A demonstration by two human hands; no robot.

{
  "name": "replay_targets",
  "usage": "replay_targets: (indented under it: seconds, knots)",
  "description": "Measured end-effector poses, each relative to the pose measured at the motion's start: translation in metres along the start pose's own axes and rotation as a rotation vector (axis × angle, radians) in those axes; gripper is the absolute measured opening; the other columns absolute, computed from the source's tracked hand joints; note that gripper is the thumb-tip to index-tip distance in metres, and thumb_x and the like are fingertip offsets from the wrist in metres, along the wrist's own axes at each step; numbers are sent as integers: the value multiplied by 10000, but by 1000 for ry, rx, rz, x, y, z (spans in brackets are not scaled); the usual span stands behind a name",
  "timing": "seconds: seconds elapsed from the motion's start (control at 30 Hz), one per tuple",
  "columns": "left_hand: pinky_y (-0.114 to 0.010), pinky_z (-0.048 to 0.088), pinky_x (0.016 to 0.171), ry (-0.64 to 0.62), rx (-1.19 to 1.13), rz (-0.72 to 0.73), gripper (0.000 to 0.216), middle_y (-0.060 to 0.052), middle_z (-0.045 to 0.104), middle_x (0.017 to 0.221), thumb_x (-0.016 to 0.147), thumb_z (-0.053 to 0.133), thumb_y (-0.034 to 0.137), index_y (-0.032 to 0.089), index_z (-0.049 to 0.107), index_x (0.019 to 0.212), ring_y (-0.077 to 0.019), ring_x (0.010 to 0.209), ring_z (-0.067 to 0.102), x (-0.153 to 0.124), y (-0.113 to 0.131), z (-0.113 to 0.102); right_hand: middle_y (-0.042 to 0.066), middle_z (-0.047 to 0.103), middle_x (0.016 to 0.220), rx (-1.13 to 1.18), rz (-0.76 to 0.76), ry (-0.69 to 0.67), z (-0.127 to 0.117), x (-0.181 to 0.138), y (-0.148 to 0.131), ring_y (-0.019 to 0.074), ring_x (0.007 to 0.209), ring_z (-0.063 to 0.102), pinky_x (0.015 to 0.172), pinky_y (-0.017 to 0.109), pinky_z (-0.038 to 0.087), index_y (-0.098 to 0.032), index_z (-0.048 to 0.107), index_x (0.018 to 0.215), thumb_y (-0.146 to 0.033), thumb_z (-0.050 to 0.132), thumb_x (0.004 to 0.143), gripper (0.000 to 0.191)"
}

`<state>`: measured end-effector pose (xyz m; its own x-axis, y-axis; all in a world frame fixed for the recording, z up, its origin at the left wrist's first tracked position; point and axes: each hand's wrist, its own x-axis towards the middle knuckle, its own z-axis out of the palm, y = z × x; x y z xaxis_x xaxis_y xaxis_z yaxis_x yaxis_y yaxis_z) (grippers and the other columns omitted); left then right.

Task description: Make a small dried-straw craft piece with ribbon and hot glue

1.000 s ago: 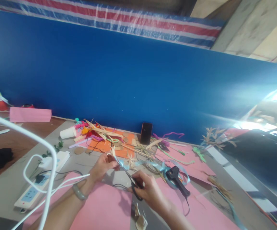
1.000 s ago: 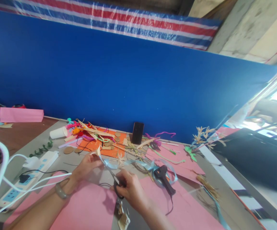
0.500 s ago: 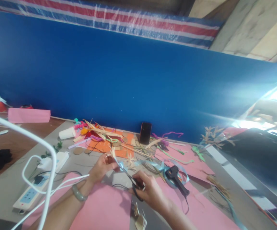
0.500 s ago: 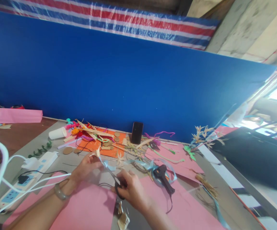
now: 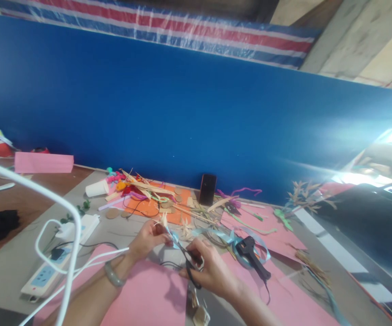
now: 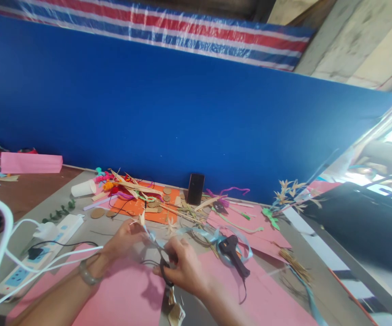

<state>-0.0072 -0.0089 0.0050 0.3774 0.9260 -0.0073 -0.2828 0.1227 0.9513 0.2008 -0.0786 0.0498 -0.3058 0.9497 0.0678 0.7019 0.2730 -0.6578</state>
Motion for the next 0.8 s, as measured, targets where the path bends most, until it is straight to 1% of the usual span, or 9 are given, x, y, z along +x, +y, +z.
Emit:
replay_targets:
  seconds: [0.1, 0.27, 0.43, 0.57, 0.67, 0.8]
  knots:
    - [-270, 498, 625, -21, -13, 1, 137, -29, 699, 611, 632, 765, 197, 140, 648, 676, -158, 588, 639, 1, -2, -1, -33, 532, 661, 12, -21, 13, 1, 0, 3, 130, 621, 460, 538, 235, 340, -196, 586, 794, -340, 769, 668, 265]
    - [-287, 509, 629, -27, -56, -2, 160, -31, 698, 610, 620, 773, 226, 143, 655, 690, -169, 592, 642, 1, -5, -1, -30, 514, 666, 7, -44, 68, 5, -2, 10, 133, 617, 465, 533, 233, 344, -198, 576, 796, -434, 775, 678, 330]
    - [-287, 506, 607, -15, -44, -18, 175, -48, 694, 588, 617, 777, 264, 134, 671, 667, -179, 584, 642, -1, -4, 1, -22, 523, 679, -40, -80, 106, 12, -2, 20, 139, 631, 475, 546, 233, 354, -200, 572, 782, -445, 785, 680, 341]
    - [-253, 486, 571, 1, -54, -29, 156, -39, 696, 597, 632, 766, 238, 134, 658, 675, -155, 569, 632, -2, -2, 1, -15, 526, 697, -71, -90, 112, 14, -1, 24, 144, 648, 481, 566, 236, 372, -198, 575, 791, -412, 789, 691, 319]
    - [-259, 500, 593, 32, -66, -27, 165, -27, 697, 603, 632, 768, 218, 142, 630, 681, -154, 582, 644, -2, -2, 1, -10, 527, 711, -73, -97, 124, 16, -1, 25, 146, 661, 485, 571, 238, 373, -199, 578, 797, -376, 773, 716, 275]
    - [-277, 515, 595, 46, -94, -41, 195, -19, 691, 602, 609, 779, 208, 146, 611, 688, -160, 575, 647, -2, -2, 2, -11, 524, 694, -63, -92, 130, 16, 1, 22, 161, 686, 490, 572, 245, 371, -202, 573, 802, -423, 792, 675, 336]
